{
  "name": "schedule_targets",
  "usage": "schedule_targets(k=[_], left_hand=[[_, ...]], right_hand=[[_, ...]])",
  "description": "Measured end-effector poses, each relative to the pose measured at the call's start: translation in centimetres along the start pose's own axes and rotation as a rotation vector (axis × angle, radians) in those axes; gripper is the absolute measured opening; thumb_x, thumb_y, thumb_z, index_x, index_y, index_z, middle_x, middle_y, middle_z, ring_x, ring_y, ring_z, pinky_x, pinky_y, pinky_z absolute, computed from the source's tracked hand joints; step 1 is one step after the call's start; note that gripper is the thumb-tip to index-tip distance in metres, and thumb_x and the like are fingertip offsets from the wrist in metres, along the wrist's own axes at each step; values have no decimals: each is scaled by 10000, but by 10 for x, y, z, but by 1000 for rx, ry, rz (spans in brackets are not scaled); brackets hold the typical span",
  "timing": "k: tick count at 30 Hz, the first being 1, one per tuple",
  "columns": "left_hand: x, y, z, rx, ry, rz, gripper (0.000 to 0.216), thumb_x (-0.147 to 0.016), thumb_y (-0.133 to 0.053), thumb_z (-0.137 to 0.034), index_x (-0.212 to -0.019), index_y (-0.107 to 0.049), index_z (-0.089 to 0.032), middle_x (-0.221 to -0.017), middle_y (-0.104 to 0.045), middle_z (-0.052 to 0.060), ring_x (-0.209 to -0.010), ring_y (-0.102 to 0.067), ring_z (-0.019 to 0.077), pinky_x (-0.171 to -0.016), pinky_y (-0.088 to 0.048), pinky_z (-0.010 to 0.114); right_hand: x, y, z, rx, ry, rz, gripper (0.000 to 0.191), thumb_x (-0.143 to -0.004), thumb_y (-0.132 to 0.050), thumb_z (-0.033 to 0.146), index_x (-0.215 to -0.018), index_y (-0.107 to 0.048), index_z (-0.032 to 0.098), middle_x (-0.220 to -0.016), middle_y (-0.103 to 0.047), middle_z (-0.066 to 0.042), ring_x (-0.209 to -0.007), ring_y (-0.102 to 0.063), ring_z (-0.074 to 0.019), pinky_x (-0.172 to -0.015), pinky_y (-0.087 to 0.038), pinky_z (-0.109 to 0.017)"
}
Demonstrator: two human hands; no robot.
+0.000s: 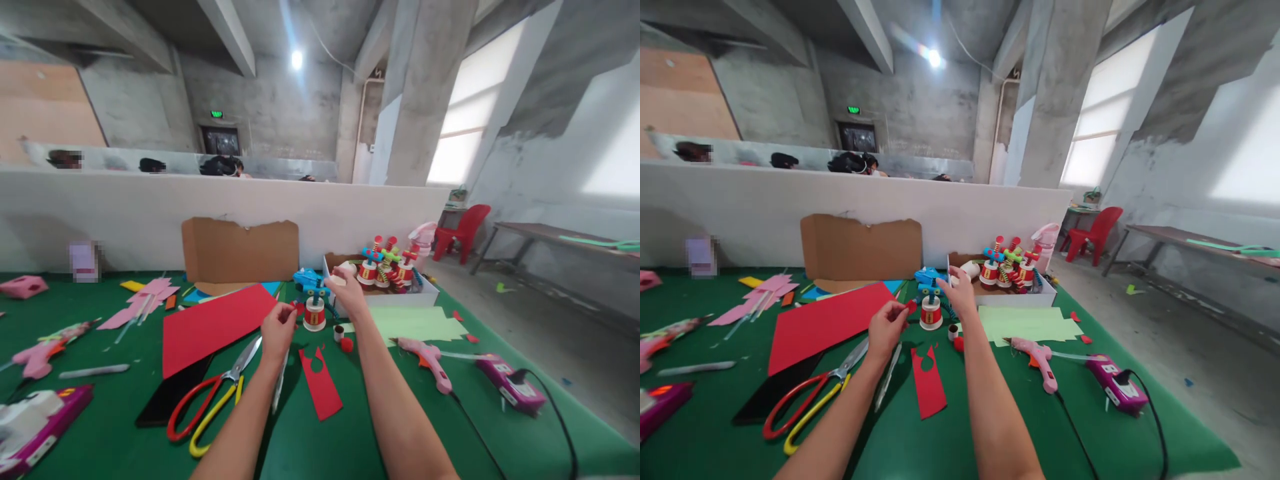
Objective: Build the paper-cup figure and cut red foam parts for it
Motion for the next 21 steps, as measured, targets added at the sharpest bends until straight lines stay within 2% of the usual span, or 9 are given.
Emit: schedule_targets(k=[4,7,10,16,21], left_hand=[[-4,3,4,-29,-28,-20,243,-741,-560,-437,-707,-552,-197,-546,-582,-31,-479,-562,122,-474,-440,219],[-4,1,8,-45,-9,18,261,-727,-573,-459,-705,-559,-199,-537,-578,-31,-475,-569,128,-458,-439,220],[0,1,1,-33,-6,28,262,-717,-581,-461,-698,-555,-201,-518,-568,-34,-472,-573,130,-461,-451,223],[-1,12,-45,118,-34,-68,245,-727,-607,-431,-735,-552,-192,-523,-572,-32,-474,-569,123,-451,-452,218],[-34,21,-91,115,-169,-101,191,-747,-623,-360,-774,-571,-178,-550,-581,-32,-492,-562,105,-490,-457,210]], right_hand=[[-9,-26,-22,42,47,79,498,-657,-734,330,-1117,-613,181,-1129,-664,-111,-1117,-599,-277,-973,-460,-436],[-8,-29,-34,30,26,90,484,-677,-721,306,-1134,-603,197,-1099,-680,-94,-1086,-619,-248,-952,-477,-409],[-10,-27,-36,48,39,83,438,-699,-700,288,-1112,-602,177,-1090,-686,-101,-1067,-629,-226,-966,-465,-389],[-16,-28,-31,171,53,147,363,-685,-707,224,-1030,-614,162,-1050,-693,-116,-1039,-641,-251,-947,-464,-414],[-16,-33,-30,97,42,176,240,-723,-663,222,-949,-592,182,-998,-684,-76,-1001,-642,-218,-876,-489,-365]])
Point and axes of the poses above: each hand's wrist, its own x-axis away from the middle knuckle, its own y-axis out of the back of the hand, z = x × y, the point moved 4 cm from there along -x, towards the middle knuckle
